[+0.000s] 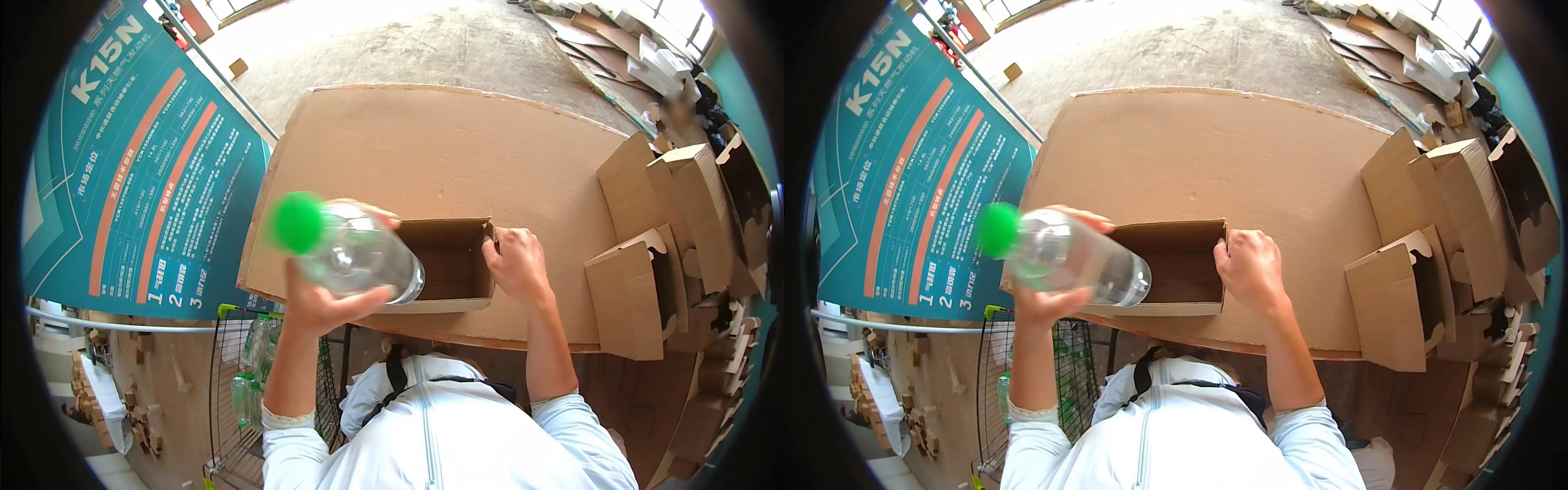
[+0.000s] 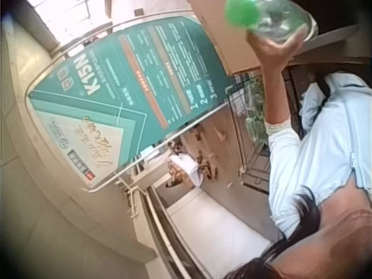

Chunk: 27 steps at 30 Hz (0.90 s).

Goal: The person places plastic bottles into cardboard boxes and then folds the box flaps to close them.

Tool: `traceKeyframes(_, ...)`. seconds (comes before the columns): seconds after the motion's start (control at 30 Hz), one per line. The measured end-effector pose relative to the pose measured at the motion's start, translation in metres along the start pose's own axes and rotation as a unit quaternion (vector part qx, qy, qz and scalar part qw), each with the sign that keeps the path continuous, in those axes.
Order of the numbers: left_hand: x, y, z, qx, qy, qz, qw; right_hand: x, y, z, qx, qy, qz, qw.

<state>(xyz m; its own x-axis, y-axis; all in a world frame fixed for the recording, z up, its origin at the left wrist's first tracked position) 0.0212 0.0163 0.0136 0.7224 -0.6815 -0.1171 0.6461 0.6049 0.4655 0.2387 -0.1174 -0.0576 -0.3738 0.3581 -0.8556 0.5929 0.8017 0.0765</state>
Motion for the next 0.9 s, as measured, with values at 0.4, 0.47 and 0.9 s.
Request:
traceKeyframes(0.4, 0.058, 0.003, -0.115, -0.21, 0.394, -0.494, 0.746, 0.027, -0.005, 0.029, -0.025, 0.1, 0.023, 0.994)
traceKeyframes(0.47, 0.073, -0.01, -0.142, -0.235, 0.467, -0.584, 0.621, 0.022, -0.008, 0.017, -0.039, 0.102, 0.02, 0.994)
traceKeyframes(0.9, 0.08, -0.041, -0.24, -0.102, 0.536, -0.489, 0.681, 0.007, -0.012, -0.004, -0.089, 0.029, -0.01, 0.996)
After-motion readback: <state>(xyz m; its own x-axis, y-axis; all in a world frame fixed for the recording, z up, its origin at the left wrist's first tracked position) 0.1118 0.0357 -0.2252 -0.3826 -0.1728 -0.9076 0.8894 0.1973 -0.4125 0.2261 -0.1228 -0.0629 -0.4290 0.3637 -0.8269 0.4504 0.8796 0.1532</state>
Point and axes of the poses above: each hand's wrist, its own y-axis towards the middle knuckle, its own x-axis out of the palm, z = x × y, the point moved 3 cm from there along y, towards the middle knuckle, and after that the axes turned 5 degrees about z, right-handed, at the moved point
